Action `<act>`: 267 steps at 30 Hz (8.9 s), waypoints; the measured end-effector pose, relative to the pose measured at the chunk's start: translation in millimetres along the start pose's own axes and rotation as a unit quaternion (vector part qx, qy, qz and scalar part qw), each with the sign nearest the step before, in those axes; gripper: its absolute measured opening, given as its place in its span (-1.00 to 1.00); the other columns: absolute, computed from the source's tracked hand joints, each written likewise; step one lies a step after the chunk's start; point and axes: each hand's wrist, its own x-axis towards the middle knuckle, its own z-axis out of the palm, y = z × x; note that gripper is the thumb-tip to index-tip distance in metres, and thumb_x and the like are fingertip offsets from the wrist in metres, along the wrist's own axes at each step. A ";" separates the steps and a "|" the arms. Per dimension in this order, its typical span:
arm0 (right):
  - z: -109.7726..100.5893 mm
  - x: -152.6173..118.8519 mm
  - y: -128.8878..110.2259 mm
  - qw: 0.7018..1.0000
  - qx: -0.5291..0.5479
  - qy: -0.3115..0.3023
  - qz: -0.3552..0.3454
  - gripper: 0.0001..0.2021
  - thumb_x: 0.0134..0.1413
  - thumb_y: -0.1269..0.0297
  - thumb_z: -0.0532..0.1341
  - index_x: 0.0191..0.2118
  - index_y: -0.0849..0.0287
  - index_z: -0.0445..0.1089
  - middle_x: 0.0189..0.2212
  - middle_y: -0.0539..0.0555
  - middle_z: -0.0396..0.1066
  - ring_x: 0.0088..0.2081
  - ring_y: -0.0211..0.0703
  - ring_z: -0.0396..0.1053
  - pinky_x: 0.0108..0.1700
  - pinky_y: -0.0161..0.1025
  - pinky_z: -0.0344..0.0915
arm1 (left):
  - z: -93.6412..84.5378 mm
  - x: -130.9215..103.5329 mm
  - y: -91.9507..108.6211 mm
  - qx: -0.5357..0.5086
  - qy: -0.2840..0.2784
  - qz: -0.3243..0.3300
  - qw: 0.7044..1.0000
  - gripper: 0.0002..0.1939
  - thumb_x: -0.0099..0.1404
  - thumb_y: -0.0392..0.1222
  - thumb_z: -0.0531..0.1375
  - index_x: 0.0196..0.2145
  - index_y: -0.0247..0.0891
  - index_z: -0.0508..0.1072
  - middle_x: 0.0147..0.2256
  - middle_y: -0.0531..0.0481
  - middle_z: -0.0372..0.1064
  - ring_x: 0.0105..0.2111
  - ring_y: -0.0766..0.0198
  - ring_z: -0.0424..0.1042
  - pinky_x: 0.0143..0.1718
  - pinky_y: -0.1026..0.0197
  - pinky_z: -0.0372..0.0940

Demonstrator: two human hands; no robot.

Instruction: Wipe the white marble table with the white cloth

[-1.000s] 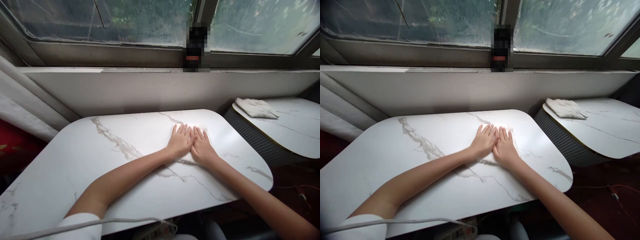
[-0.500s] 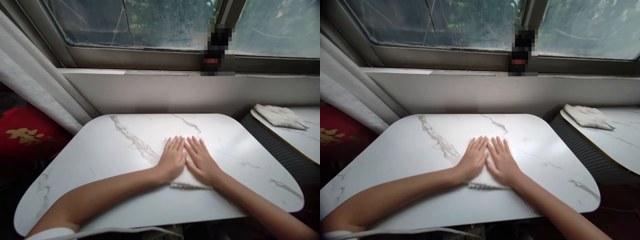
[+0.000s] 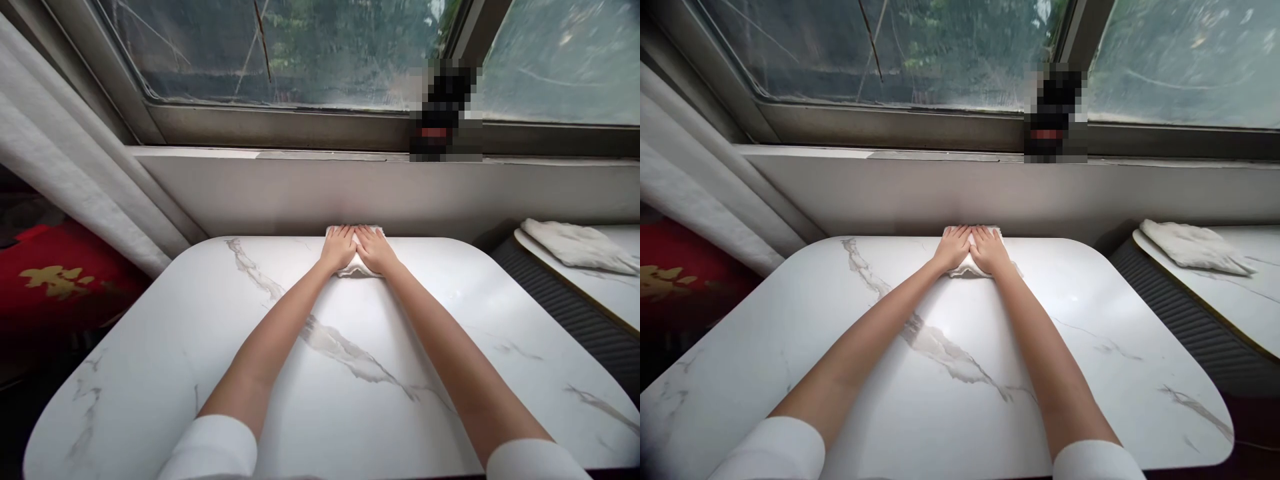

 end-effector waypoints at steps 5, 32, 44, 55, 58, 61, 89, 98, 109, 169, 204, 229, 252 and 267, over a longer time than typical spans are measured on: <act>-6.0 -41.5 -19.3 1.000 -0.012 -0.001 -0.004 -0.44 0.24 0.28 -0.17 0.30 0.45 -0.03 0.30 0.24 -0.07 0.32 -0.01 -0.16 0.29 0.02 -0.19 | -8.3 -42.1 14.1 0.010 -0.013 0.011 1.000 -0.47 0.37 -0.28 -0.17 0.25 -0.49 0.07 0.28 -0.19 -0.04 0.28 0.15 -0.08 0.28 0.01 -0.24; -0.7 4.6 -129.6 0.998 0.031 -0.015 -0.051 -0.41 0.20 0.32 -0.14 0.28 0.57 -0.06 0.30 0.34 -0.08 0.32 0.06 -0.18 0.29 0.09 -0.26 | -55.0 -82.4 -81.7 0.050 -0.128 -0.049 0.989 -0.44 0.36 -0.30 -0.19 0.30 -0.39 -0.05 0.32 -0.15 -0.19 0.31 0.13 -0.22 0.26 -0.11 -0.27; -1.5 -27.3 -145.7 0.998 0.056 0.025 -0.029 -0.41 0.21 0.29 -0.16 0.27 0.58 -0.02 0.28 0.38 -0.05 0.31 0.10 -0.15 0.28 0.11 -0.25 | -50.3 -111.9 -80.1 0.046 -0.065 0.000 0.997 -0.46 0.37 -0.30 -0.20 0.29 -0.41 0.00 0.31 -0.12 -0.13 0.31 0.20 -0.19 0.28 -0.03 -0.32; -55.6 -206.7 -208.0 0.956 0.122 -0.009 -0.268 -0.37 0.17 0.30 -0.04 0.32 0.48 -0.13 0.32 0.30 -0.19 0.33 0.19 -0.33 0.29 0.27 -0.26 | -96.0 -333.5 -3.9 0.066 -0.040 0.054 0.996 -0.37 0.35 -0.24 -0.14 0.32 -0.47 -0.19 0.30 -0.26 -0.16 0.31 0.05 -0.22 0.28 -0.16 -0.27; -51.1 -188.5 -216.2 0.955 0.135 -0.015 -0.265 -0.36 0.18 0.28 -0.06 0.31 0.51 -0.14 0.32 0.32 -0.19 0.33 0.19 -0.33 0.28 0.29 -0.28 | -95.2 -327.7 -17.0 0.068 -0.034 0.015 0.997 -0.39 0.36 -0.28 -0.18 0.32 -0.46 -0.18 0.29 -0.25 -0.12 0.30 0.08 -0.18 0.27 -0.16 -0.24; -34.5 -138.8 -221.9 0.966 0.133 -0.023 -0.222 -0.37 0.20 0.25 -0.11 0.30 0.53 -0.10 0.31 0.34 -0.16 0.33 0.15 -0.28 0.29 0.23 -0.32 | -89.1 -285.1 -50.2 0.066 -0.036 -0.032 0.997 -0.45 0.38 -0.29 -0.23 0.30 -0.39 -0.05 0.27 -0.21 -0.02 0.29 0.13 -0.12 0.27 -0.16 -0.24; -24.5 -91.9 -300.5 0.969 0.193 -0.017 -0.153 -0.36 0.23 0.21 -0.12 0.28 0.65 -0.09 0.30 0.45 -0.15 0.33 0.20 -0.29 0.28 0.22 -0.41 | -113.5 -286.5 -144.5 0.038 -0.047 -0.003 0.998 -0.47 0.41 -0.22 -0.24 0.29 -0.33 0.02 0.27 -0.12 -0.02 0.29 0.22 -0.09 0.28 -0.02 -0.24; -38.3 -118.7 -344.9 0.930 0.264 -0.051 -0.250 -0.32 0.22 0.14 -0.08 0.28 0.64 -0.11 0.30 0.46 -0.18 0.33 0.19 -0.35 0.28 0.23 -0.41 | -133.3 -369.9 -161.7 0.035 -0.020 -0.026 0.999 -0.45 0.42 -0.17 -0.21 0.33 -0.22 -0.15 0.29 -0.10 -0.07 0.28 0.15 -0.07 0.27 -0.08 -0.21; 18.6 73.4 -313.1 0.972 0.189 -0.029 -0.138 -0.32 0.20 0.16 -0.14 0.29 0.62 -0.14 0.32 0.36 -0.17 0.33 0.05 -0.28 0.29 0.11 -0.46 | -105.5 -171.9 -267.4 0.024 -0.045 -0.095 0.994 -0.53 0.42 -0.19 -0.15 0.23 -0.38 0.10 0.26 -0.11 0.01 0.26 0.27 -0.04 0.26 0.04 -0.24; -53.5 -200.5 -168.6 0.966 0.182 -0.038 -0.181 -0.38 0.26 0.20 -0.11 0.35 0.32 -0.27 0.33 0.21 -0.26 0.34 0.03 -0.35 0.31 0.19 -0.28 | -73.5 -278.1 10.5 0.020 -0.008 0.041 0.999 -0.43 0.37 -0.23 -0.15 0.31 -0.35 -0.06 0.28 -0.17 -0.07 0.29 0.10 -0.12 0.29 -0.14 -0.25; -43.4 -193.3 -60.5 0.991 0.054 -0.010 -0.122 -0.44 0.29 0.25 -0.22 0.33 0.40 -0.16 0.33 0.21 -0.23 0.34 -0.07 -0.35 0.32 0.05 -0.25 | -42.4 -190.2 75.9 -0.062 -0.104 0.023 0.992 -0.41 0.42 -0.08 -0.18 0.31 -0.44 -0.09 0.32 -0.24 -0.30 0.31 0.00 -0.37 0.28 -0.18 -0.24; -1.1 -26.0 55.7 0.999 0.031 0.016 0.018 -0.45 0.20 0.30 -0.18 0.27 0.37 0.06 0.27 0.23 0.02 0.29 -0.06 -0.05 0.27 0.01 -0.09 | 14.4 19.5 51.8 0.022 -0.015 0.033 0.999 -0.50 0.40 -0.22 -0.16 0.24 -0.44 0.09 0.26 -0.17 0.02 0.26 0.19 -0.03 0.27 0.08 -0.22; -66.8 -311.6 8.8 0.995 0.020 0.053 -0.082 -0.39 0.28 0.32 -0.16 0.36 0.16 -0.44 0.35 0.14 -0.22 0.32 -0.03 -0.16 0.27 0.11 -0.05 | -41.3 -212.0 195.8 -0.102 -0.111 0.184 0.971 -0.38 0.42 -0.10 -0.24 0.29 -0.61 -0.16 0.32 -0.35 -0.34 0.31 0.01 -0.45 0.27 -0.18 -0.39; -27.4 -148.6 126.9 0.998 0.040 0.010 0.051 -0.47 0.24 0.25 -0.17 0.30 0.20 0.03 0.28 0.12 0.03 0.29 -0.08 -0.05 0.27 0.04 -0.09 | 26.9 -23.3 179.6 -0.059 -0.042 0.090 0.993 -0.46 0.40 -0.22 -0.22 0.27 -0.50 0.01 0.29 -0.17 -0.06 0.29 0.14 -0.13 0.29 -0.06 -0.34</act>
